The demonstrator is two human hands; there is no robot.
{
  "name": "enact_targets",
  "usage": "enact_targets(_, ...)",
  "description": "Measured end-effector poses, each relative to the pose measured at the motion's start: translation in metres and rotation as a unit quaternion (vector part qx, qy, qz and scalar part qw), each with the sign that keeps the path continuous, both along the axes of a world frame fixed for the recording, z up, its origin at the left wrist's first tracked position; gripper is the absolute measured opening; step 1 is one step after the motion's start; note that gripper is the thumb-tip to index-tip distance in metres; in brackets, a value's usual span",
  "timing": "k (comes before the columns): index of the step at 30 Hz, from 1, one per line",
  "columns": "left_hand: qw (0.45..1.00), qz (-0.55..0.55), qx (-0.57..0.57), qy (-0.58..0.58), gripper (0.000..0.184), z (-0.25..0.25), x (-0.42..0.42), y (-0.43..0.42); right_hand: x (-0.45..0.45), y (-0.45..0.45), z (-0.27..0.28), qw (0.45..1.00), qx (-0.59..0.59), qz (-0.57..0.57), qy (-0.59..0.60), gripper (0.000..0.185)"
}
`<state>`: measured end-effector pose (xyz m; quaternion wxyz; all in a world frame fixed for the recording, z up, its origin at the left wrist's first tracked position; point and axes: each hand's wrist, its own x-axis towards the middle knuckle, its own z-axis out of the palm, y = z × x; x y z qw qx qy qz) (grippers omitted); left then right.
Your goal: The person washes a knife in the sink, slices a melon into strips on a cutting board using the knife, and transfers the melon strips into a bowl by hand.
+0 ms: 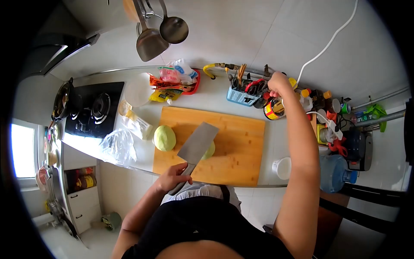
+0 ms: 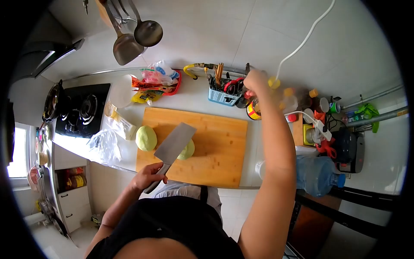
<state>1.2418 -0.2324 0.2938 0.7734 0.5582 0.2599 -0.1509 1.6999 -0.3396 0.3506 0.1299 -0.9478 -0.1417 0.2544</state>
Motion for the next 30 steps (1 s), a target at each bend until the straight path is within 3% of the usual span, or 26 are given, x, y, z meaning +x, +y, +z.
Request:
enact_targets(5, 1.000, 0.007, -0.011, -0.015, 0.032, -0.011, 0.004, -0.003, 0.034, 0.015, -0.063, 0.995, -0.038, -0.055, 0.073, 0.012)
enact_targets(8, 1.000, 0.018, -0.008, -0.006, 0.026, -0.014, 0.004, -0.006, 0.039, 0.027, -0.083, 0.993, -0.080, -0.075, 0.047, 0.014)
enact_targets(10, 1.000, 0.010, 0.006, -0.003, 0.022, -0.014, 0.004, -0.002, 0.029, 0.021, -0.072, 0.994, 0.030, -0.102, 0.010, 0.017)
enact_targets(13, 0.999, 0.016, -0.023, -0.019, 0.022, -0.017, 0.012, -0.002, 0.006, 0.002, -0.061, 0.986, 0.096, -0.137, -0.008, 0.021)
enact_targets(15, 0.998, 0.032, -0.051, -0.024, 0.025, -0.022, 0.015, -0.002, 0.010, -0.028, -0.121, 0.925, 0.319, -0.096, -0.185, 0.018)
enact_targets(17, 0.998, 0.029, -0.053, -0.037, 0.027, -0.028, 0.027, -0.005, -0.049, -0.063, -0.112, 0.924, 0.364, -0.058, -0.104, 0.017)
enact_targets(18, 0.997, 0.027, -0.048, -0.050, 0.030, -0.032, 0.031, -0.010, -0.095, -0.073, -0.128, 0.851, 0.499, -0.132, 0.094, 0.020)
enact_targets(19, 0.995, 0.022, -0.064, -0.078, 0.036, -0.039, 0.038, -0.015, -0.151, -0.068, -0.107, 0.866, 0.415, -0.178, 0.216, 0.027)
enact_targets(20, 0.995, -0.017, -0.050, -0.082, 0.045, -0.045, 0.047, -0.019, -0.194, -0.062, -0.093, 0.834, 0.401, -0.184, 0.331, 0.028)
enact_targets(21, 0.994, -0.017, -0.063, -0.089, 0.041, -0.056, 0.056, -0.030, -0.227, -0.061, -0.086, 0.791, 0.380, -0.187, 0.441, 0.030)
enact_targets(23, 0.990, -0.072, -0.048, -0.112, 0.043, -0.062, 0.073, -0.044, -0.263, -0.066, -0.136, 0.676, 0.516, -0.237, 0.469, 0.037)
enact_targets(24, 0.987, -0.063, -0.050, -0.140, 0.034, -0.071, 0.078, -0.055, -0.278, -0.057, -0.136, 0.700, 0.548, -0.296, 0.350, 0.036)
enact_targets(25, 0.988, -0.066, -0.053, -0.133, 0.034, -0.065, 0.080, -0.054, -0.278, -0.064, -0.147, 0.697, 0.546, -0.302, 0.353, 0.036)
enact_targets(27, 0.937, -0.258, 0.229, -0.060, 0.023, -0.056, 0.089, -0.050, -0.263, -0.095, -0.181, 0.844, 0.456, -0.201, 0.199, 0.033)
enact_targets(28, 0.927, -0.210, 0.307, -0.053, 0.019, -0.068, 0.084, -0.044, -0.258, -0.111, -0.187, 0.940, 0.304, -0.125, 0.092, 0.031)
enact_targets(29, 0.912, -0.133, 0.380, -0.078, 0.026, -0.080, 0.077, -0.033, -0.254, -0.125, -0.194, 0.990, 0.137, -0.040, -0.018, 0.029)
enact_targets(30, 0.881, -0.025, 0.463, -0.089, 0.029, -0.089, 0.071, -0.021, -0.260, -0.126, -0.166, 0.993, 0.083, -0.020, -0.076, 0.030)
